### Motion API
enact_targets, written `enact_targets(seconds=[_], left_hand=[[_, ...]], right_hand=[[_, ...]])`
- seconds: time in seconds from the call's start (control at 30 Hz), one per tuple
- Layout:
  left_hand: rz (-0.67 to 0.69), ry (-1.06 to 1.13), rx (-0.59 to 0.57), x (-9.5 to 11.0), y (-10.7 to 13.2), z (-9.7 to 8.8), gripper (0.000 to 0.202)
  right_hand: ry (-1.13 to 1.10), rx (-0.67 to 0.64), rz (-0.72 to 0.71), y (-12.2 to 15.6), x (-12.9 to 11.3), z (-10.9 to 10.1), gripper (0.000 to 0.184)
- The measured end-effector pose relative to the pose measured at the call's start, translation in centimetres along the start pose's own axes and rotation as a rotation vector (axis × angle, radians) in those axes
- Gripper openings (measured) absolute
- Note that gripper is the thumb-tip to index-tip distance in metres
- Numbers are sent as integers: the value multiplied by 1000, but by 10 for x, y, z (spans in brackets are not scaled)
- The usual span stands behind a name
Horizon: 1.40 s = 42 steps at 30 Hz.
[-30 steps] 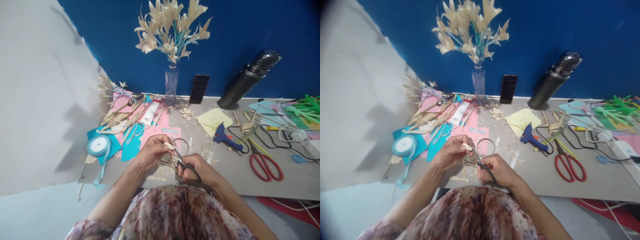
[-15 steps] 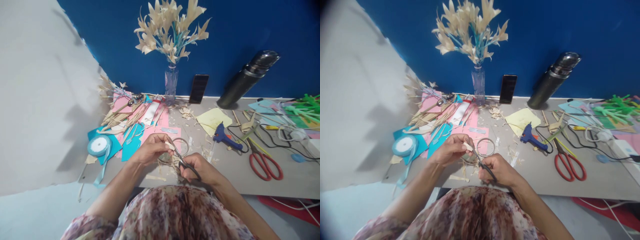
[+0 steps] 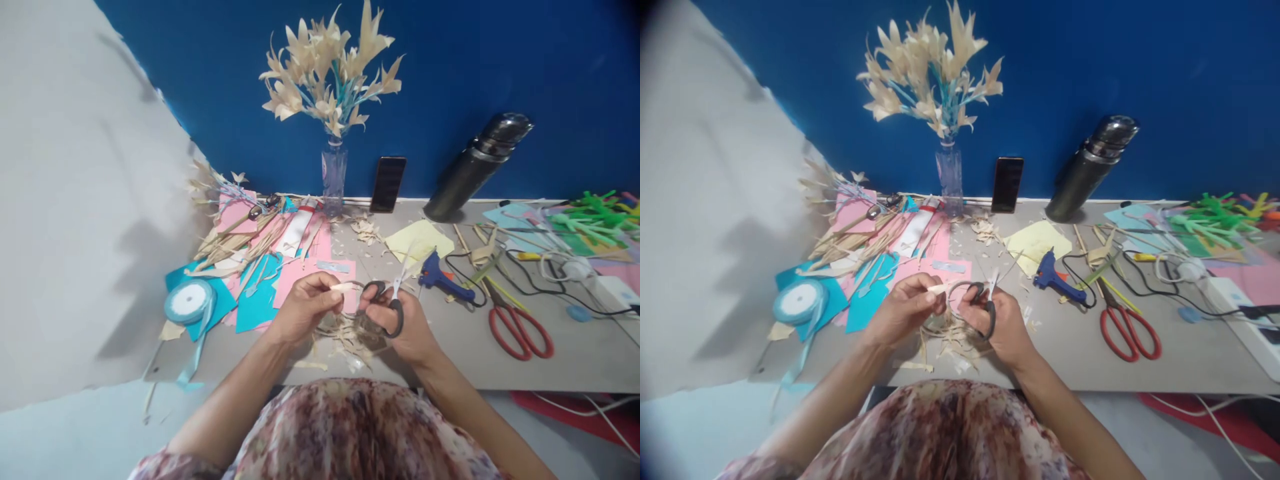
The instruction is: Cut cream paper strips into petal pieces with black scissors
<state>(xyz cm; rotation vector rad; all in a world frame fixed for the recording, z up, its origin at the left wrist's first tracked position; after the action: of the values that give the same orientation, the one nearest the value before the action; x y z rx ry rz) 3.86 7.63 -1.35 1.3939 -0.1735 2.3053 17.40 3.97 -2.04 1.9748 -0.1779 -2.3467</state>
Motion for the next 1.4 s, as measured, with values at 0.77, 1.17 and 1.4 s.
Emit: enact_targets(seconds=[0.77,1.17,1.4], left_hand=[[16,-165,166,-6,8,-6,16],[55,-138,268,-7,10,-14,15],[44,-158,314,-6,13,-17,17]], right_hand=[[142,-228,-7,1,1,28,43],[47,-402,132,22,40,45,56],[41,-391,169,23,41,47,55]])
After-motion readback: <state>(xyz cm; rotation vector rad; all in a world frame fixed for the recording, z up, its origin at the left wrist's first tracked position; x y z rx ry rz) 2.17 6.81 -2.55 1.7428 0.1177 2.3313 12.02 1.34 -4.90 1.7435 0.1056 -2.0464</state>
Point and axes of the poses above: each hand's wrist, its own y-axis away from the middle knuckle, its own z-axis out of the palm, x = y × z, the point moved 10 cm from there along -y, towards the middle knuckle, and after that the axes turned 1 degree about x, right-handed, at the moved point
